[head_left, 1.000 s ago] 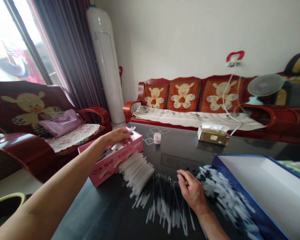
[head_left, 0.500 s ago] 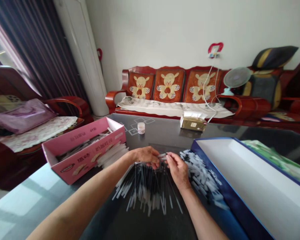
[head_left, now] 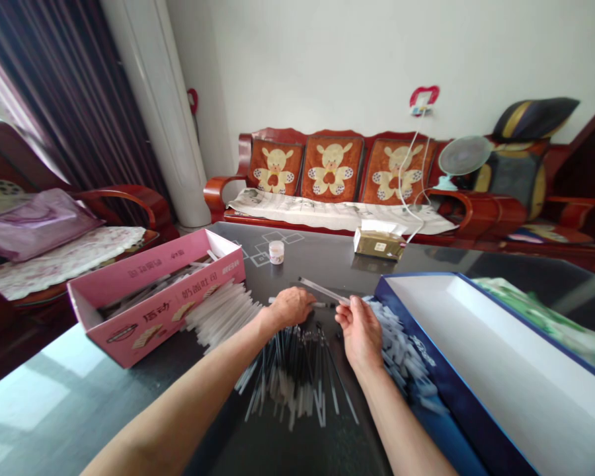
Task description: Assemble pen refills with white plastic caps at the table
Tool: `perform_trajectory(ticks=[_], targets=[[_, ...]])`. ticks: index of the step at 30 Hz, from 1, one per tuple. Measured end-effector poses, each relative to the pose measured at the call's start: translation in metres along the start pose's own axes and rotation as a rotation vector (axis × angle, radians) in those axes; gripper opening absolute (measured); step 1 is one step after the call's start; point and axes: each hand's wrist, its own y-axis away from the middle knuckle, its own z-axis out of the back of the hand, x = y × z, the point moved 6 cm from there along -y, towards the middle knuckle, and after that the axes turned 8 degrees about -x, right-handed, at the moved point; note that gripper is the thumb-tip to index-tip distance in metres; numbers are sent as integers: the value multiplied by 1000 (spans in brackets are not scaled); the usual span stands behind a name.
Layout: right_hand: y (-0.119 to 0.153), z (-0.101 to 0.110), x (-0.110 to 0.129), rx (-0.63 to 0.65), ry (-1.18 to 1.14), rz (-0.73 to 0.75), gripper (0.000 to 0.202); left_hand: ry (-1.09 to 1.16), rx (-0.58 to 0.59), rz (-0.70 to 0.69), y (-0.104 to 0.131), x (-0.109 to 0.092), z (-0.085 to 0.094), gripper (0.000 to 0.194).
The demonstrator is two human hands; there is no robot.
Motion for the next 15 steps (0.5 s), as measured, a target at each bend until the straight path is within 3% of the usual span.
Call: perform_trajectory(ticks=[4,10,13,15], targets=[[-2,2,-6,12,-21,-38,32,-155,25,-32,2,-6,-6,26],[-3,1,-11,57,-27,-58,27,-201,27,-67,6,-4,7,27],[0,-2,-12,82,-31,-74,26,1,-95,-58,10,-8,19,27],[3,-5,-11,114,-16,-71,25,327,-195,-29,12,-12,24,29]])
